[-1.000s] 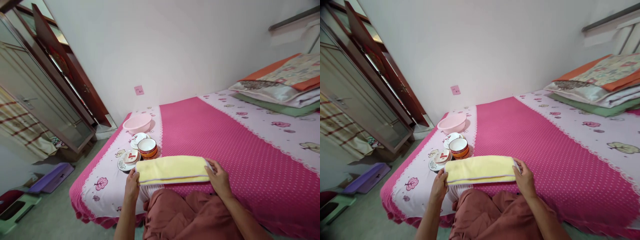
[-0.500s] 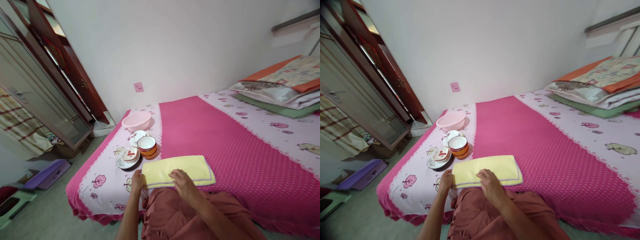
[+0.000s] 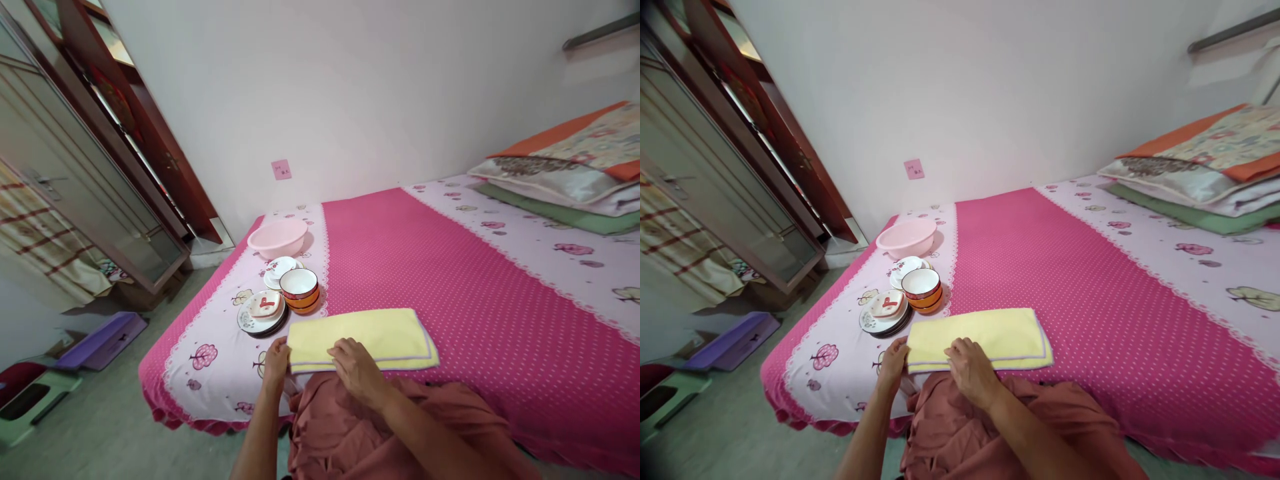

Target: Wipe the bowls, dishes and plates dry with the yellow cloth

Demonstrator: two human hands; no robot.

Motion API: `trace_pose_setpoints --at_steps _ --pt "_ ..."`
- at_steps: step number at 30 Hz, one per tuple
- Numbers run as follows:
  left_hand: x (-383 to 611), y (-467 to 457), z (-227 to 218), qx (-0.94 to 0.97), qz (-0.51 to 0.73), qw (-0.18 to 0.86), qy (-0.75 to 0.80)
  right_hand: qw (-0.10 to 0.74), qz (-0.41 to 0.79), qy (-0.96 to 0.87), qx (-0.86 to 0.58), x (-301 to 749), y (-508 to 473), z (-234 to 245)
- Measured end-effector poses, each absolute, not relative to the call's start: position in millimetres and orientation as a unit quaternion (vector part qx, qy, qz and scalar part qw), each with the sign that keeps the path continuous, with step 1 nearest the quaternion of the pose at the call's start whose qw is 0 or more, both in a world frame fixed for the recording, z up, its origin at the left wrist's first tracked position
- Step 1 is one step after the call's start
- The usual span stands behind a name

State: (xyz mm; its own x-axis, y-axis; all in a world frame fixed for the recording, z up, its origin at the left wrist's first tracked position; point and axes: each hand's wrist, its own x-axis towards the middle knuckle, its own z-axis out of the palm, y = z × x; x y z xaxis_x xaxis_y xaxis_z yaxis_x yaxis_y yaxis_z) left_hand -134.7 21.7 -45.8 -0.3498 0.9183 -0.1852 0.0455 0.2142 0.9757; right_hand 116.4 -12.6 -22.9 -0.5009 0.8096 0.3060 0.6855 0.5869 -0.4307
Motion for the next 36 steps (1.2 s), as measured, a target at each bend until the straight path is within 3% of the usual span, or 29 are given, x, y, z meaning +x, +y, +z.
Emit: trace_pose_setpoints --at_steps 9,15,20,26,31,36 --pt "-123.0 14.3 -21.8 0.362 0.565 0.464 0.578 0.290 0.168 -0.838 -0.430 115.6 -24.6 -40.7" --pt "-84.7 19.5 3.2 0.402 0.580 0.452 0.546 0.408 0.254 -0.771 -0.419 129.6 -34.2 -45.1" --pt "-25.6 32.7 12.8 0.472 0.543 0.451 0.528 0.513 0.333 -0.647 -0.455 152.7 -25.2 -46.9" --pt "30.1 31.9 -2.7 0.540 0.471 0.465 0.520 0.555 0.403 -0.547 -0.479 170.6 -12.9 -52.5" --pt "10.8 20.4 -4.6 0.577 0.491 0.344 0.554 0.553 0.408 -0.538 -0.489 166.1 -7.8 -59.1" --pt "-5.7 22.5 -6.4 0.670 0.463 0.247 0.525 0.528 0.330 -0.582 -0.522 169.4 -6.5 -57.3"
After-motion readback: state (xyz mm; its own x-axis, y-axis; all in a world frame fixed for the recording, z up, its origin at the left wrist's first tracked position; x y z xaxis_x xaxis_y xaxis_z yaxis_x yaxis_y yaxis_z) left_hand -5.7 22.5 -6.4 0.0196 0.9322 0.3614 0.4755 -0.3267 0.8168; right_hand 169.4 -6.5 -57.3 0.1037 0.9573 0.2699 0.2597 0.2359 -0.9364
